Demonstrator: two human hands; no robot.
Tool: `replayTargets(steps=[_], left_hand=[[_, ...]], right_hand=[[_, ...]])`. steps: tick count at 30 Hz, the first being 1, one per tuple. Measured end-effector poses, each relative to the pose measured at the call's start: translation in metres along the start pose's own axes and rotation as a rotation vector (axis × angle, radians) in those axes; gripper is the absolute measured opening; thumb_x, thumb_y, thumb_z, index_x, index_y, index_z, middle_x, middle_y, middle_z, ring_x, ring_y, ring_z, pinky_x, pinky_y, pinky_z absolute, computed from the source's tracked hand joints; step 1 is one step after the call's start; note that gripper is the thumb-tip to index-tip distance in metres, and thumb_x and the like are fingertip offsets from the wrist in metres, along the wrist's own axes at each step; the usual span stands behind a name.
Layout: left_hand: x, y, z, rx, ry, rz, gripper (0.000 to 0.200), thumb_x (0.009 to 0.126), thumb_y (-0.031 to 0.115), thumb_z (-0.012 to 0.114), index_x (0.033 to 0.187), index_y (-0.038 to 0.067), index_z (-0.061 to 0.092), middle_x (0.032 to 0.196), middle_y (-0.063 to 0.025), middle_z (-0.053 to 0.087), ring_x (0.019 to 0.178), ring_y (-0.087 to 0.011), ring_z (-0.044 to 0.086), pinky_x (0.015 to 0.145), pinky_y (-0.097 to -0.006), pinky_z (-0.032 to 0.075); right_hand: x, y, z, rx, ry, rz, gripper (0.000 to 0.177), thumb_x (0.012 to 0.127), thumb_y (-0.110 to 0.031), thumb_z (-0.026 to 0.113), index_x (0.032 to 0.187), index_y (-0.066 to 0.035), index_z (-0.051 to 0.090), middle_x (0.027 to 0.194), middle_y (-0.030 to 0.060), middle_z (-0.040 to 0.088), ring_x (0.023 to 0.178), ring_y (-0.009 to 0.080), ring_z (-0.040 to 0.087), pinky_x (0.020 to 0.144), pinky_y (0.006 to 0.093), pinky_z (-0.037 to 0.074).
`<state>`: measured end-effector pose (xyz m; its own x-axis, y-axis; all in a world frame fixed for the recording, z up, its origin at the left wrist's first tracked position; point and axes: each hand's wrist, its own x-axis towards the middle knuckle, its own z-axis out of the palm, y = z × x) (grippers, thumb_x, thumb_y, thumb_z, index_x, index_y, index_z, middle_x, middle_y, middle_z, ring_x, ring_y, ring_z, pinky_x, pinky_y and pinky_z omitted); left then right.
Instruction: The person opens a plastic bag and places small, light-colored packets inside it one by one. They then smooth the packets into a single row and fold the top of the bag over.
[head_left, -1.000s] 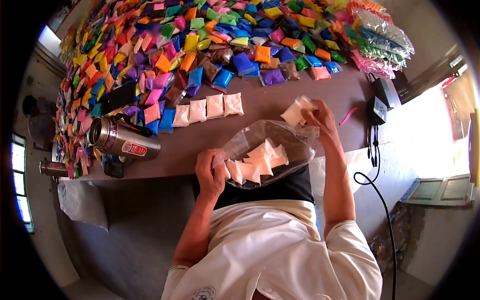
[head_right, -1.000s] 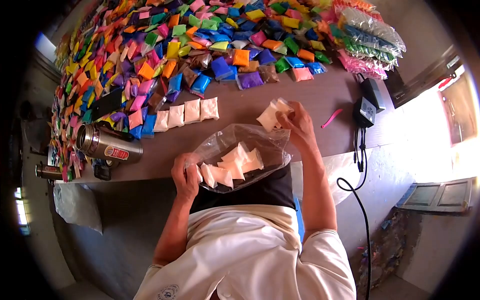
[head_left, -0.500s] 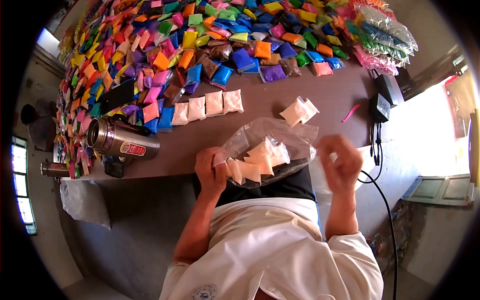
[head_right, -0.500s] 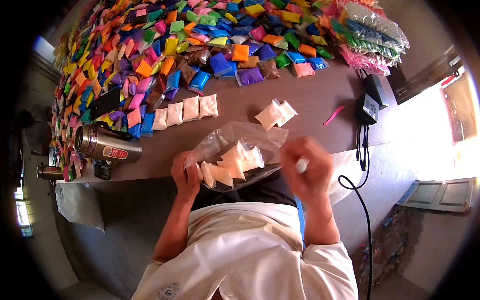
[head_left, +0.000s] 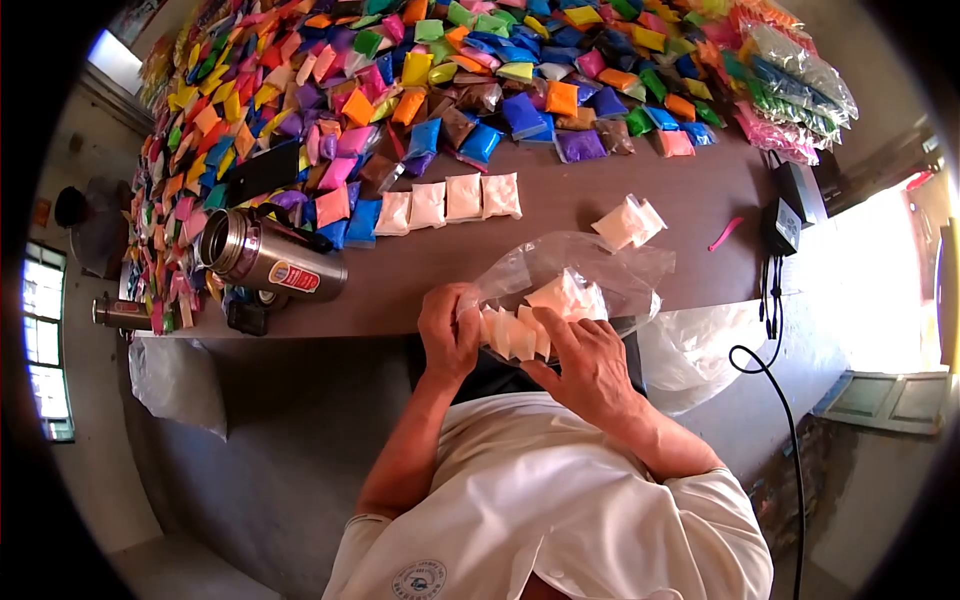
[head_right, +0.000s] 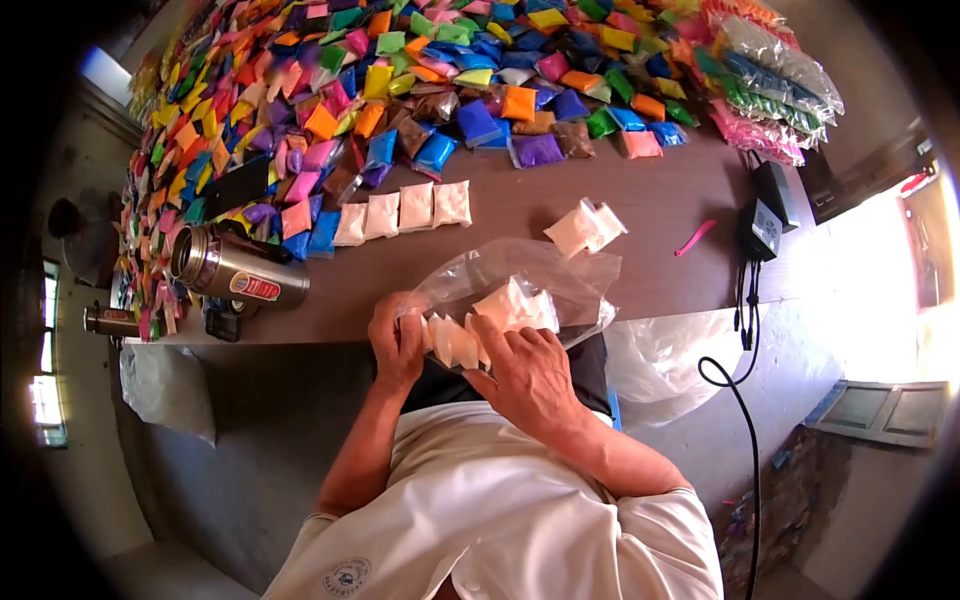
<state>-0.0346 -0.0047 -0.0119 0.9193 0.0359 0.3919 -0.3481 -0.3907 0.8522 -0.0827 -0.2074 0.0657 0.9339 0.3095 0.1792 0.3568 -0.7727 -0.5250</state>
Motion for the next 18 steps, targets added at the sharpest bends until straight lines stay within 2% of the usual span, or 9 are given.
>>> replayTargets(steps=[4, 8, 11, 13, 18], left_hand=[[0.001, 0.002, -0.001, -0.016, -0.009, -0.044, 0.023, 0.095, 0.022, 0.056, 0.093, 0.000, 0.063, 0.091, -0.0155, 0.065, 0.085, -0.0342, 0.059, 0.076, -0.0404, 0.048], [0.000, -0.002, -0.002, -0.031, -0.006, -0.053, 0.024, 0.096, 0.023, 0.055, 0.095, 0.000, 0.063, 0.092, -0.0161, 0.064, 0.086, -0.0341, 0.059, 0.076, -0.0402, 0.048], [0.000, -0.002, -0.004, -0.037, -0.019, -0.040, 0.023, 0.095, 0.021, 0.056, 0.096, 0.000, 0.063, 0.093, -0.0155, 0.064, 0.086, -0.0330, 0.059, 0.077, -0.0395, 0.048], [0.000, 0.000, -0.004, -0.084, -0.025, -0.079, 0.023, 0.093, 0.023, 0.060, 0.097, 0.000, 0.063, 0.095, -0.0134, 0.064, 0.089, -0.0307, 0.059, 0.077, -0.0386, 0.048], [0.002, 0.000, -0.010, -0.130, -0.107, -0.039, 0.030, 0.088, 0.029, 0.066, 0.099, 0.001, 0.064, 0.094, -0.0094, 0.063, 0.093, -0.0268, 0.056, 0.082, -0.0367, 0.045]], right_hand=[[0.011, 0.002, 0.010, 0.162, 0.164, 0.007, 0.062, 0.076, -0.017, 0.078, 0.131, -0.006, 0.050, 0.084, 0.0105, 0.064, 0.077, 0.0302, 0.063, 0.073, 0.0414, 0.048], [0.019, 0.005, 0.021, 0.159, 0.184, -0.046, 0.060, 0.078, -0.015, 0.077, 0.130, -0.005, 0.051, 0.086, 0.0120, 0.065, 0.080, 0.0310, 0.064, 0.071, 0.0410, 0.050], [0.021, 0.000, 0.024, 0.187, 0.172, 0.025, 0.057, 0.077, -0.012, 0.078, 0.129, -0.004, 0.054, 0.090, 0.0126, 0.066, 0.079, 0.0322, 0.064, 0.070, 0.0407, 0.052], [0.022, -0.001, 0.024, 0.275, 0.184, 0.025, 0.052, 0.078, -0.009, 0.076, 0.126, -0.005, 0.057, 0.098, 0.0137, 0.065, 0.079, 0.0325, 0.065, 0.071, 0.0409, 0.053], [0.025, 0.000, 0.027, 0.279, 0.236, -0.051, 0.049, 0.078, -0.007, 0.076, 0.124, -0.005, 0.058, 0.102, 0.0141, 0.064, 0.077, 0.0320, 0.065, 0.071, 0.0392, 0.054]])
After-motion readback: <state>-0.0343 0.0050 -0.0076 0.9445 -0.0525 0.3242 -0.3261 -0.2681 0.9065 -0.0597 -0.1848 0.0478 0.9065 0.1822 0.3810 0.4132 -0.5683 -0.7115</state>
